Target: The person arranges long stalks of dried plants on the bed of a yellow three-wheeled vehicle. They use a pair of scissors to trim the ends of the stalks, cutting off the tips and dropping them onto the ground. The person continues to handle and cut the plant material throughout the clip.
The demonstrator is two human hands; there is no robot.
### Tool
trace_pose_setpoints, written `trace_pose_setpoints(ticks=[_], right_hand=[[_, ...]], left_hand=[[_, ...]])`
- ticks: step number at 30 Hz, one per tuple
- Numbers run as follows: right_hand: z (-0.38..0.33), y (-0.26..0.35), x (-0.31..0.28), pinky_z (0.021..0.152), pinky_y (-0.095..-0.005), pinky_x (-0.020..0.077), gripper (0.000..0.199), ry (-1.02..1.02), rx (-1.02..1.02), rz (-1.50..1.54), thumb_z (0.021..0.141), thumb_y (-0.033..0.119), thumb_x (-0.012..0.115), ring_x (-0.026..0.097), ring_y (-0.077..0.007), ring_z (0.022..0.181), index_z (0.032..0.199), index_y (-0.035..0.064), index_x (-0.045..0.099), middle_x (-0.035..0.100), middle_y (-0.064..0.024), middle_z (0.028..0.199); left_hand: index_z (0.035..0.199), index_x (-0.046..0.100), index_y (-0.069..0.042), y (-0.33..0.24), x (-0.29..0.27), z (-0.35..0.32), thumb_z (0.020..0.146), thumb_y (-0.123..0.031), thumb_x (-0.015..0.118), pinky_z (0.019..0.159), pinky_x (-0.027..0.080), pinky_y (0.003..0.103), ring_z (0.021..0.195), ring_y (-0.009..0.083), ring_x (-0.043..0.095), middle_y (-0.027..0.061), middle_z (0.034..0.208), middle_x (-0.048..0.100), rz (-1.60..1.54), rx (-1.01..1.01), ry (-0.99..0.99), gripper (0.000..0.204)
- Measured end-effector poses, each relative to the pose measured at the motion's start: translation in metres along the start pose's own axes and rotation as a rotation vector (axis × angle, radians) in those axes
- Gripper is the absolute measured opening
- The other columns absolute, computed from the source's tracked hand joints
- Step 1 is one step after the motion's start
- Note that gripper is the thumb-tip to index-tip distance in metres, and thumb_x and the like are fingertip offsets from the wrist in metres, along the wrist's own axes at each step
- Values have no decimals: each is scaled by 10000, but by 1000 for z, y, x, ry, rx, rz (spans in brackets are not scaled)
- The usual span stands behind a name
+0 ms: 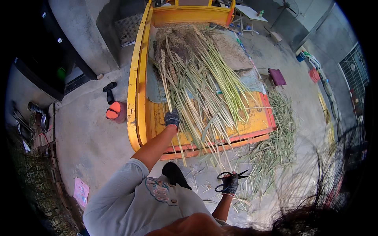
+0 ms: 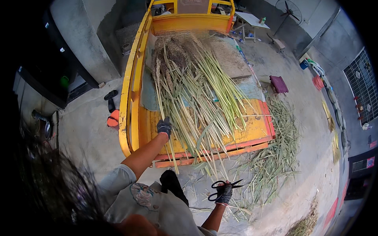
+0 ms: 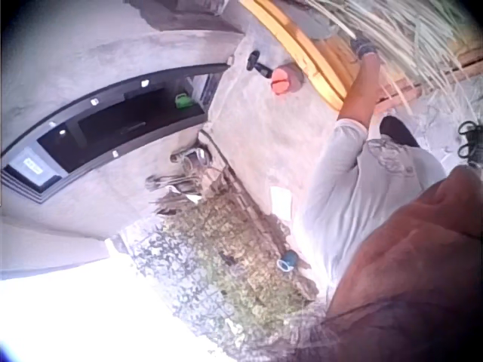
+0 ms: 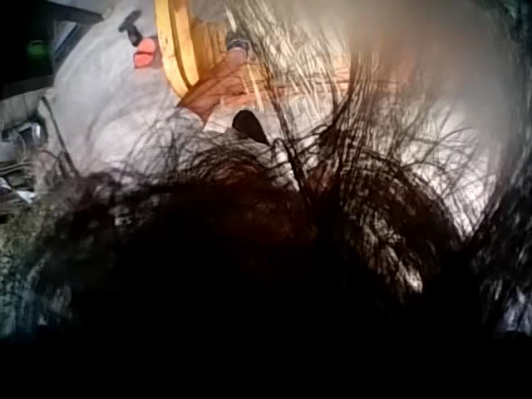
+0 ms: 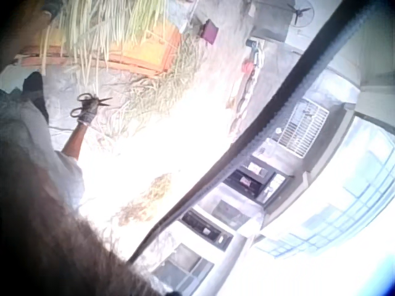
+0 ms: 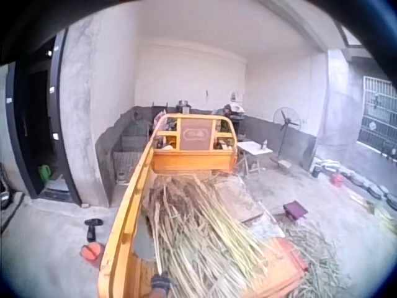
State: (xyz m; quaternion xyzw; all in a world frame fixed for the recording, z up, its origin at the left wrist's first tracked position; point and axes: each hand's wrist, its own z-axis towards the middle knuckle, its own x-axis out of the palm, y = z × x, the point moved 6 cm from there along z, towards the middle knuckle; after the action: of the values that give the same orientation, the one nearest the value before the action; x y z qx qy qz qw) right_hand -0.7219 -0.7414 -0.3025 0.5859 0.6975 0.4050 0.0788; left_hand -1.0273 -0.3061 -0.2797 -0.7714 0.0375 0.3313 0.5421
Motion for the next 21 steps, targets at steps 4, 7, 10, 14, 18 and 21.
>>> trace_pose_setpoints(ticks=[4, 7, 10, 14, 18, 21], right_hand=[[-52, -53, 70, 507, -355, 415, 312, -76, 208, 389, 804, 427, 540, 498, -227, 551, 918, 137, 527, 514, -65, 603], [-67, -75, 109, 506, -348, 415, 369, -45, 257, 440, 786, 506, 547, 491, -212, 539, 912, 158, 560, 523, -55, 634], [-82, -89, 153, 512, -324, 418, 253, 161, 368, 600, 836, 400, 519, 491, -199, 542, 956, 183, 572, 533, -59, 669], [-89, -96, 174, 535, -318, 420, 259, 245, 221, 560, 890, 311, 452, 497, -177, 627, 1103, 183, 525, 550, -70, 768], [-104, -101, 202, 534, -305, 417, 288, 433, 236, 599, 890, 254, 472, 489, -158, 610, 1167, 176, 490, 555, -66, 791], [-130, -103, 196, 425, -269, 361, 329, 293, -35, 404, 820, 183, 587, 445, -131, 512, 1131, 160, 481, 485, -30, 693]], left_hand=[[1138, 442, -36, 21, 15, 6, 822, -457, 520, 820, 439, 405, 972, 287, 520, 171, 1090, 467, 331, -247, 82, 532], [1301, 341, -53, 23, -5, 2, 806, -477, 526, 912, 400, 457, 1140, 344, 453, 171, 1350, 343, 424, -633, 291, 677], [1395, 168, -117, 44, 13, 39, 782, -515, 534, 943, 355, 510, 1229, 384, 344, 163, 1430, 190, 784, -510, 362, 818], [1357, 288, -121, -89, 62, 98, 771, -574, 500, 988, 333, 457, 1257, 338, 317, 149, 1407, 256, 766, 22, 577, 771], [1311, 381, -86, -282, 47, 179, 828, -493, 455, 1026, 283, 433, 1274, 327, 284, 134, 1401, 281, 814, 815, 620, 636], [1262, 449, -70, -386, -20, 159, 853, -359, 519, 993, 318, 363, 1201, 304, 397, 151, 1299, 435, 400, 1076, 625, 506]])
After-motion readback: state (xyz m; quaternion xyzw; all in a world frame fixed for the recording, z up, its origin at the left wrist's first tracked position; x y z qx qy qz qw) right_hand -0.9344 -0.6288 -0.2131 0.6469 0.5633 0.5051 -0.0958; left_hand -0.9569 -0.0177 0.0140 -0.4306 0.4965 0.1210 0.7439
